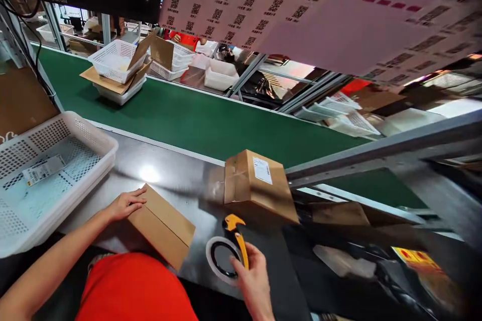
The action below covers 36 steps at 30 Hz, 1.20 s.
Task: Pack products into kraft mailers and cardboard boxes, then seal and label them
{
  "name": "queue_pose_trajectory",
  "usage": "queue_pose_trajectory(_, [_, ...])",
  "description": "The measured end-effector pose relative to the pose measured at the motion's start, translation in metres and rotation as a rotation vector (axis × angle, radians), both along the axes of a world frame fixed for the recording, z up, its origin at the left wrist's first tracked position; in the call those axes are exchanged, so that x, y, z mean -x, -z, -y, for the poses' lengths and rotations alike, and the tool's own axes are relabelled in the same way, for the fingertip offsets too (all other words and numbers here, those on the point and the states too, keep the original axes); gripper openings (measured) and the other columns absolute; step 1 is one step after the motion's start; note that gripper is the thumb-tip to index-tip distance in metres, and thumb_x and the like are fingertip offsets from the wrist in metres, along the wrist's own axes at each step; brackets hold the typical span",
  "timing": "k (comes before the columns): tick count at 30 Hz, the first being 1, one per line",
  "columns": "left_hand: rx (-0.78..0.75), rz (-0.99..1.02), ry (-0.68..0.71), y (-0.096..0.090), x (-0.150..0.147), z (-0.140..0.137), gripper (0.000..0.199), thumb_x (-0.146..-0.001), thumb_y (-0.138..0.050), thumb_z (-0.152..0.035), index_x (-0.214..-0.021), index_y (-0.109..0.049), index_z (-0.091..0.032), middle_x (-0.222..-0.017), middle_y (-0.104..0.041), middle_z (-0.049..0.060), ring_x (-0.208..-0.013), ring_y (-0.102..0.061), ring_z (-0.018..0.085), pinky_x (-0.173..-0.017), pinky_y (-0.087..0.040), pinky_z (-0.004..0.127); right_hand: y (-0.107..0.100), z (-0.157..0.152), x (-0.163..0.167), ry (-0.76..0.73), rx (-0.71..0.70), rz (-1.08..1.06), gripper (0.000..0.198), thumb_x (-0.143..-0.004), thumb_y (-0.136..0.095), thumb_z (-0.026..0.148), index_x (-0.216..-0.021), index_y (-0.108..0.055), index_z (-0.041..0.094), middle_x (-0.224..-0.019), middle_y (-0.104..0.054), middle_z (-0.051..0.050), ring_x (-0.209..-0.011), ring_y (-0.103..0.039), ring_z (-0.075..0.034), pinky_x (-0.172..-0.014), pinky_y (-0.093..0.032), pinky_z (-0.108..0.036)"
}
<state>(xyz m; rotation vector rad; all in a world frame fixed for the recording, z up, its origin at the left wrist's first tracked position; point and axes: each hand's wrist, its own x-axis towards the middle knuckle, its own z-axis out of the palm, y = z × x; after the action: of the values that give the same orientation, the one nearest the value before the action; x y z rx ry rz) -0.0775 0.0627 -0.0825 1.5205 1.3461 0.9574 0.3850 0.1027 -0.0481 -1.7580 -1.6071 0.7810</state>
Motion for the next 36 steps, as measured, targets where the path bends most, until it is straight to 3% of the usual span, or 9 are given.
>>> queue_pose_trajectory(4, [0.032, -0.001, -0.002, -0.006, 0.001, -0.004, 0.043, -0.095, -0.064, -0.054, -0.122, -0.082, -0.025, -0.161, -0.053, 0.009, -0.149, -0.054, 0.03, -0.126, -0.043, 0.049, -0.043, 0.004, 0.076, -0.549, -0.339, 0.09, 0.061, -0.088, -0.061, 0.024, -0.149, -0.054, 0.026, -0.142, -0.062, -0.014, -0.128, -0.065, -0.031, -0.105, -0.058, -0.047])
queue_pose_trajectory(8, [0.047, -0.06, -0.019, -0.014, -0.003, -0.004, 0.035, -0.095, -0.065, -0.047, -0.117, -0.084, -0.027, -0.158, -0.058, 0.008, -0.147, -0.056, 0.03, -0.124, -0.045, 0.049, -0.048, 0.002, 0.129, -0.93, -0.549, 0.331, 0.068, -0.087, -0.053, 0.011, -0.153, -0.056, 0.028, -0.14, -0.064, -0.016, -0.116, -0.069, -0.029, -0.092, -0.063, -0.043])
queue_pose_trajectory(13, [-0.076, -0.136, -0.35, -0.035, -0.042, 0.016, 0.026, -0.097, -0.062, -0.035, -0.103, -0.085, -0.025, -0.142, -0.072, 0.013, -0.137, -0.061, 0.032, -0.123, -0.043, 0.056, -0.031, -0.004, 0.125, -0.936, -0.621, 0.403, 0.08, -0.082, -0.052, 0.008, -0.159, -0.048, 0.028, -0.143, -0.062, -0.013, -0.116, -0.069, -0.029, -0.09, -0.064, -0.04])
queue_pose_trajectory(16, [0.279, 0.337, -0.547, -0.047, -0.077, 0.024, 0.043, -0.098, -0.056, -0.054, -0.106, -0.08, -0.019, -0.108, -0.08, 0.016, -0.101, -0.074, 0.027, -0.092, -0.062, 0.042, -0.03, -0.002, 0.119, -0.954, -0.61, 0.388, 0.086, -0.079, -0.05, 0.004, -0.16, -0.046, 0.031, -0.144, -0.061, -0.013, -0.117, -0.069, -0.028, -0.09, -0.064, -0.04])
queue_pose_trajectory(18, [0.58, 0.734, -0.523, -0.05, -0.094, 0.023, 0.054, -0.094, -0.057, -0.066, -0.1, -0.077, -0.017, -0.094, -0.079, 0.013, -0.082, -0.074, 0.023, -0.073, -0.062, 0.035, -0.033, -0.001, 0.119, -0.965, -0.564, 0.403, 0.088, -0.078, -0.049, 0.002, -0.161, -0.045, 0.033, -0.144, -0.061, -0.013, -0.119, -0.068, -0.028, -0.093, -0.063, -0.041])
queue_pose_trajectory(21, [0.73, 0.978, -0.498, -0.048, -0.105, 0.015, 0.042, -0.08, -0.076, -0.06, -0.083, -0.072, -0.018, -0.077, -0.073, 0.006, -0.066, -0.066, 0.018, -0.061, -0.055, 0.029, -0.041, -0.003, 0.121, -1.031, -0.471, 0.411, 0.088, -0.079, -0.051, 0.004, -0.162, -0.044, 0.033, -0.148, -0.058, -0.013, -0.128, -0.066, -0.03, -0.1, -0.062, -0.042])
queue_pose_trajectory(25, [0.642, 0.585, -0.563, -0.042, -0.098, 0.004, 0.034, -0.081, -0.075, -0.039, -0.058, -0.058, -0.02, -0.054, -0.054, -0.004, -0.054, -0.053, 0.012, -0.052, -0.041, 0.024, -0.053, -0.008, 0.121, -1.128, -0.271, 0.405, 0.075, -0.089, -0.057, 0.016, -0.161, -0.047, 0.035, -0.151, -0.057, -0.014, -0.131, -0.066, -0.03, -0.101, -0.061, -0.039])
queue_pose_trajectory(29, [0.609, 0.295, -0.529, -0.043, -0.066, -0.015, 0.027, -0.087, -0.066, -0.03, -0.062, -0.064, -0.018, -0.057, -0.062, -0.001, -0.053, -0.058, 0.014, -0.052, -0.042, 0.026, -0.058, -0.006, 0.116, -1.047, -0.052, 0.5, 0.066, -0.095, -0.059, 0.026, -0.159, -0.049, 0.039, -0.128, -0.069, -0.011, -0.099, -0.077, -0.024, -0.082, -0.065, -0.032])
queue_pose_trajectory(36, [0.582, 0.138, -0.763, -0.021, 0.012, -0.032, 0.026, -0.093, -0.058, -0.027, -0.073, -0.071, -0.015, -0.07, -0.072, 0.008, -0.058, -0.062, 0.015, -0.063, -0.048, 0.03, -0.059, -0.01, 0.12, -1.042, -0.058, 0.713, 0.068, -0.095, -0.058, 0.023, -0.158, -0.049, 0.044, -0.114, -0.07, -0.008, -0.082, -0.077, -0.023, -0.072, -0.063, -0.031])
